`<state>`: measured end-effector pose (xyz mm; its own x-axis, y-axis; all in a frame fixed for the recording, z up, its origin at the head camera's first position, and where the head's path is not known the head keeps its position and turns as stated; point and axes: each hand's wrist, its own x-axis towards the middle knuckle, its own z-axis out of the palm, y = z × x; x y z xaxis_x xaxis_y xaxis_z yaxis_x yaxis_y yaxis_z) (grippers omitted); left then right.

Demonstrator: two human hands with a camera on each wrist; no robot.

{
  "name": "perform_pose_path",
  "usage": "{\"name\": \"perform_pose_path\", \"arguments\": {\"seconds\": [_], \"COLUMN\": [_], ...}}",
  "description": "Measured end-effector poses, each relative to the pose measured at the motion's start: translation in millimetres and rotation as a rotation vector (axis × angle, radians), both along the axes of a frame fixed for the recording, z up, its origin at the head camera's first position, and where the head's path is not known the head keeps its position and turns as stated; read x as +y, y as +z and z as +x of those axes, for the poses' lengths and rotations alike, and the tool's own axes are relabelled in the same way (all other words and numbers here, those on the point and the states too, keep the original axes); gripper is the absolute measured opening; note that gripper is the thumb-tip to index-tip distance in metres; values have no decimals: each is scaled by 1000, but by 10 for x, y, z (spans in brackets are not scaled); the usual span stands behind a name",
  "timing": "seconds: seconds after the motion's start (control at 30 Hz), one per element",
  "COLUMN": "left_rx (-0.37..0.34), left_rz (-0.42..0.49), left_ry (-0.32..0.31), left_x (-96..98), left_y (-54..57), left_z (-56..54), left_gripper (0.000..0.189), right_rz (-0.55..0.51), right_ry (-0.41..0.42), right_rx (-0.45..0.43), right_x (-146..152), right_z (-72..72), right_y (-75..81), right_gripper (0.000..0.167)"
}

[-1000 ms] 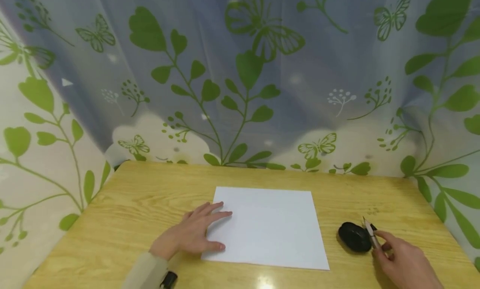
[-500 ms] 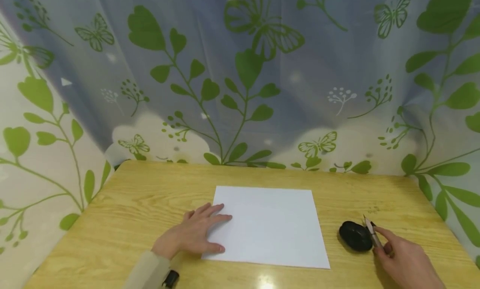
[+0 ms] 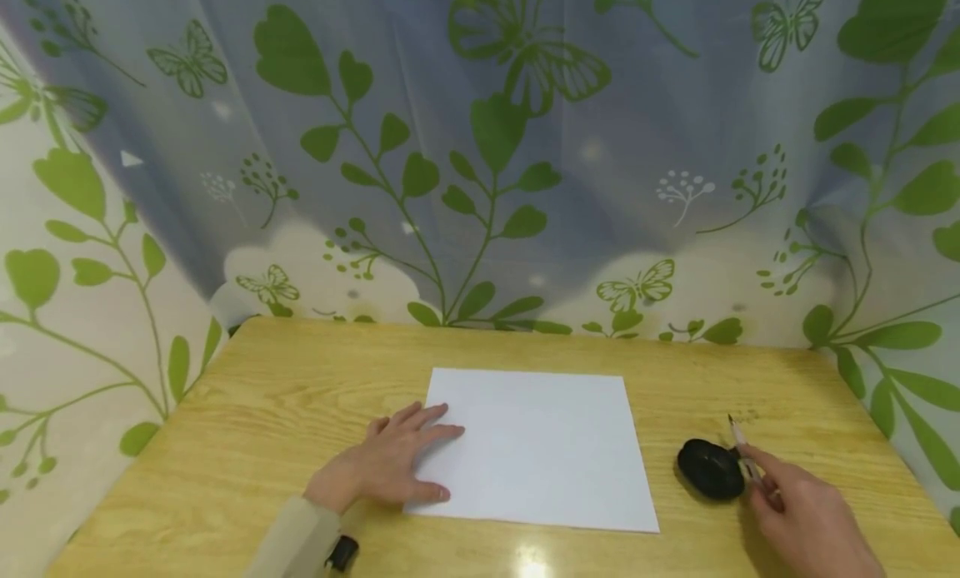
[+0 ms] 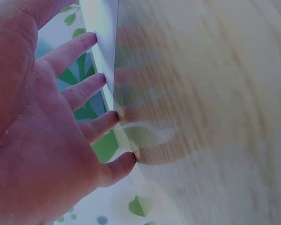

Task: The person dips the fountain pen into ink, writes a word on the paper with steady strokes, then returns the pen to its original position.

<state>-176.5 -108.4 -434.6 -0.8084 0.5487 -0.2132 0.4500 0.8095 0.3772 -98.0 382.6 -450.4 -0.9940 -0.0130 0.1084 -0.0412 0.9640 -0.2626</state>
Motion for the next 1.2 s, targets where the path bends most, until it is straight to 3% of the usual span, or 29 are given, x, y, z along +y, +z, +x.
{"name": "perform_pose_path", "arguments": {"seconds": [0.3,0.43,0.7,1.03,1.2], "left_rx": [0,-4,-18,-28,-35], "left_rz": [11,19,28,26,31], "left_ry": [-2,-3,9,20,24], "left_x": [-3,-2,5,19,18], "left_y": [22,26,24,18,36], "left_z": [-15,-2,12,13,11], "left_gripper": [75,76,76,77,76], "right_rz": [26,32,5,-75,-89], "right_ry": [75,79,46,-63,-74], "right_rx": [161,172,270,325,343], "right_x": [-134,-165,-154,-224,-261], "right_z": [46,60,77,111,125], "right_y": [16,15,24,67,86], "right_gripper": [48,44,34,25,25]}}
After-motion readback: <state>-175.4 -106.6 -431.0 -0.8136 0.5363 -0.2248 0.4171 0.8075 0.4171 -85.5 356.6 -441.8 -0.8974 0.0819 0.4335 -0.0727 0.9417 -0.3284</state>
